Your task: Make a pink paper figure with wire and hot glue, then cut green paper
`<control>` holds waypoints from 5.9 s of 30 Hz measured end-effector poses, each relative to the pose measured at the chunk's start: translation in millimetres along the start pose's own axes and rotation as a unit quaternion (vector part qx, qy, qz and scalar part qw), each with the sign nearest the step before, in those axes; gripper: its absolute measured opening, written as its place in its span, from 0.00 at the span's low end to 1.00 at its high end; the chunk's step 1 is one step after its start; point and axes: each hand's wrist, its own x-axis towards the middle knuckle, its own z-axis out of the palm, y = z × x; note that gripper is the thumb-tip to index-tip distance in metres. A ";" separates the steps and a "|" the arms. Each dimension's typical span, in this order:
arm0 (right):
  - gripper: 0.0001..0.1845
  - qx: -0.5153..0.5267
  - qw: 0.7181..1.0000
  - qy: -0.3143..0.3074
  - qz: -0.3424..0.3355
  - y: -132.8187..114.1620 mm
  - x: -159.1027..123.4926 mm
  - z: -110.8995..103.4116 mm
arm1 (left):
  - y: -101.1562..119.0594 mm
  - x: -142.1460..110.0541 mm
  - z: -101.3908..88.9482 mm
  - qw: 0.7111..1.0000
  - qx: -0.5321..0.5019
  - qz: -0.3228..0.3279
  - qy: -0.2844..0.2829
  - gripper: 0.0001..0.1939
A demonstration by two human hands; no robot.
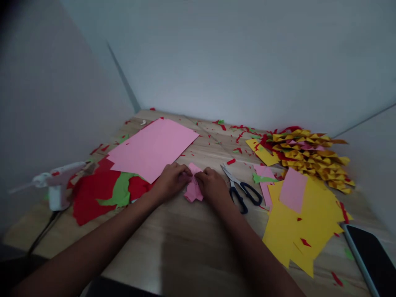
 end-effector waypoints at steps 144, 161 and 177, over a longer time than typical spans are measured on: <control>0.17 0.182 0.962 0.042 0.199 -31.6 -24.7 -8.5 | -12.8 -4.8 -16.6 0.988 0.086 0.127 -0.020 0.11; 0.13 0.351 0.896 0.075 0.261 -30.8 -26.8 -14.7 | -13.3 -5.8 -15.9 0.990 0.075 0.120 -0.022 0.11; 0.23 0.253 0.880 -0.052 0.398 -49.1 -66.7 -47.7 | -11.8 -4.4 -15.3 0.994 0.049 0.092 -0.039 0.11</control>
